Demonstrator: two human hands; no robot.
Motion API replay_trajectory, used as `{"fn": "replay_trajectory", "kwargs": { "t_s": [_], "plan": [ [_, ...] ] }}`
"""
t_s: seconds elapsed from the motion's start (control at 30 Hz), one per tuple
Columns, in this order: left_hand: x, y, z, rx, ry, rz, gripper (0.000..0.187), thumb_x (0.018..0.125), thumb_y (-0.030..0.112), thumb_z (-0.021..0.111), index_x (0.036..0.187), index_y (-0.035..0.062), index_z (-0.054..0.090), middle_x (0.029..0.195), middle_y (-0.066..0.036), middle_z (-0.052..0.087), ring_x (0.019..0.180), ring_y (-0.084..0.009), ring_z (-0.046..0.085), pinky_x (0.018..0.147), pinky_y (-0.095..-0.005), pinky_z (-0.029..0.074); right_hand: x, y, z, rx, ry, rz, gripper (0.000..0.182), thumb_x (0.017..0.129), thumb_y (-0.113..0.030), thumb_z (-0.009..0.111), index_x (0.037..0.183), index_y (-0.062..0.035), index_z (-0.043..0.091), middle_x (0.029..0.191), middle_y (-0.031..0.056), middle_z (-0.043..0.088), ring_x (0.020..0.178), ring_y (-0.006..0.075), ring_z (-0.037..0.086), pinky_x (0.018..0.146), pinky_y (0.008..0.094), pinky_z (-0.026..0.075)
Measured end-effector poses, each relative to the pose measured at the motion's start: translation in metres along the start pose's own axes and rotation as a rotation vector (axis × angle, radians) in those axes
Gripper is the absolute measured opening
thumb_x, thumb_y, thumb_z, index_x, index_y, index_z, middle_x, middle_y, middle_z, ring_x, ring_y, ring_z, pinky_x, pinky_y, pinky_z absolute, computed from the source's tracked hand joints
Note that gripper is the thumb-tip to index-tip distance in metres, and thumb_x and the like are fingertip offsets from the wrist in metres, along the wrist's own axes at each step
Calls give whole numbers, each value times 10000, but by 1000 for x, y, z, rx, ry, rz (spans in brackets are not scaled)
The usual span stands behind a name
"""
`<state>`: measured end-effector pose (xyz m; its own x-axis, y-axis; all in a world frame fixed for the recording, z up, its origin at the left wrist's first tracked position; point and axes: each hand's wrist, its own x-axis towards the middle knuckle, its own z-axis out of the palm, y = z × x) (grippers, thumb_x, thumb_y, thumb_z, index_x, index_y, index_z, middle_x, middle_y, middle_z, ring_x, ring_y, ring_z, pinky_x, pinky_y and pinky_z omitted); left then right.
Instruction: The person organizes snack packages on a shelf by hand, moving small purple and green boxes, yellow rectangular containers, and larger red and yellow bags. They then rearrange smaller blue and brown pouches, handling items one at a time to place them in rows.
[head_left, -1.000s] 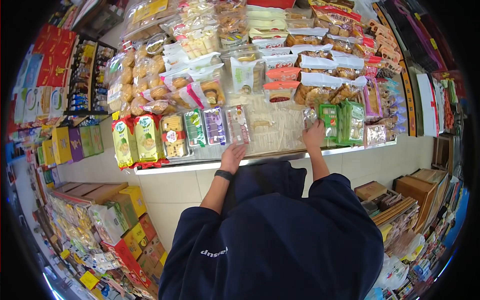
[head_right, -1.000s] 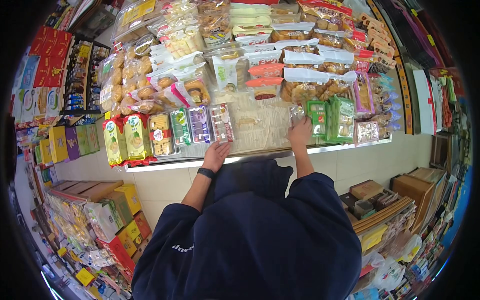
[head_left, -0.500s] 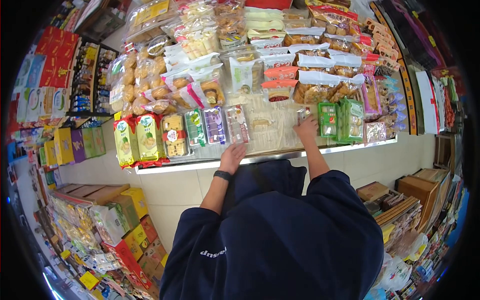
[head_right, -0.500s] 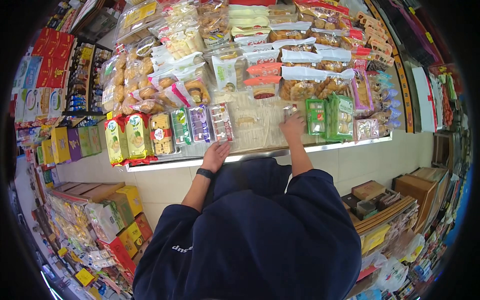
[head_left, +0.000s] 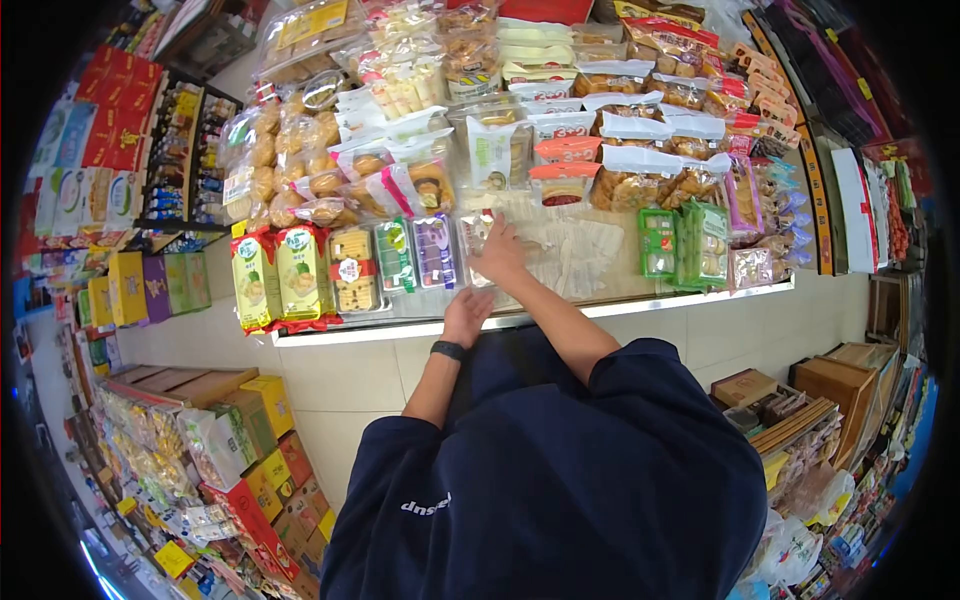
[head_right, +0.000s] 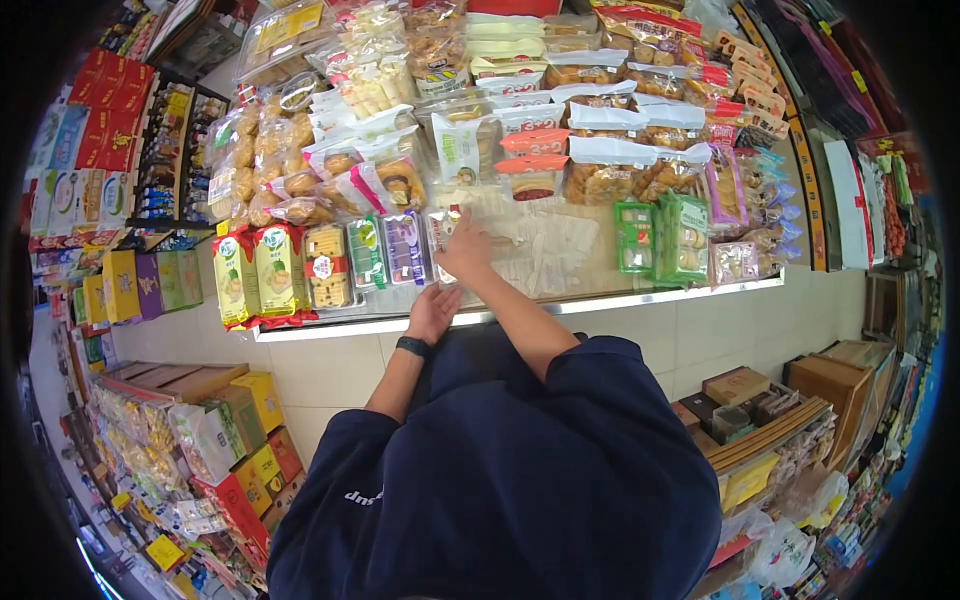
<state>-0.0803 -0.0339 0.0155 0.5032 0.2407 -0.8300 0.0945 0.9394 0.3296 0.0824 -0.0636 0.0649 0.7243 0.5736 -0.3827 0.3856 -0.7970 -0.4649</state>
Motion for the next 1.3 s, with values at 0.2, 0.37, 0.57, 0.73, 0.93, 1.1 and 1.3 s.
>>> {"fn": "replay_trajectory", "kwargs": {
  "t_s": [0.2,0.37,0.57,0.73,0.93,1.1,1.3],
  "plan": [
    [-4,3,-11,6,-76,-12,470,1066,267,397,1434,-23,374,1469,-222,474,1300,-322,537,1045,-395,458,6,4,16,59,-66,-34,1161,743,-413,801,1558,38,107,1343,321,436,1133,473,574,963,478,499],
    [-7,12,-7,47,-78,-45,457,1051,279,462,1398,-17,429,1430,-201,519,1291,-307,539,1064,-392,446,4,13,19,101,-75,-56,1129,747,-369,792,1580,-30,110,1325,311,447,1135,455,581,954,478,501],
    [14,12,-14,45,-175,-149,419,1043,283,506,1349,1,456,1389,-194,550,1278,-316,545,1071,-409,447,5,48,28,231,-41,-109,815,767,-315,764,1459,-38,434,1149,279,573,1085,427,602,932,469,504],
    [20,7,-11,52,-262,-289,444,1041,355,525,1316,10,471,1353,-190,588,1247,-322,576,1033,-404,468,-31,117,4,394,60,-3,586,772,-261,741,1261,31,602,1065,255,628,1022,416,621,916,472,507],
    [14,-2,2,126,-340,-398,492,1049,378,504,1309,-36,442,1393,-202,572,1242,-307,591,967,-389,504,-70,234,-57,-4,452,195,577,769,-246,768,1250,16,588,1125,241,595,1046,410,600,922,463,501],
    [8,-1,23,165,-329,-353,525,1061,345,468,1391,-60,408,1407,-198,564,1244,-303,591,981,-384,505,-45,295,-104,-216,600,338,758,744,-259,787,1378,-35,439,1294,225,503,1185,411,520,943,525,472],
    [12,-28,48,190,-315,-277,506,1063,313,452,1407,-56,410,1419,-188,558,1248,-296,591,988,-376,505,-15,289,-120,-320,392,495,1077,663,-355,854,1512,-65,259,1352,248,444,1244,449,450,958,588,438]
  ]
}}
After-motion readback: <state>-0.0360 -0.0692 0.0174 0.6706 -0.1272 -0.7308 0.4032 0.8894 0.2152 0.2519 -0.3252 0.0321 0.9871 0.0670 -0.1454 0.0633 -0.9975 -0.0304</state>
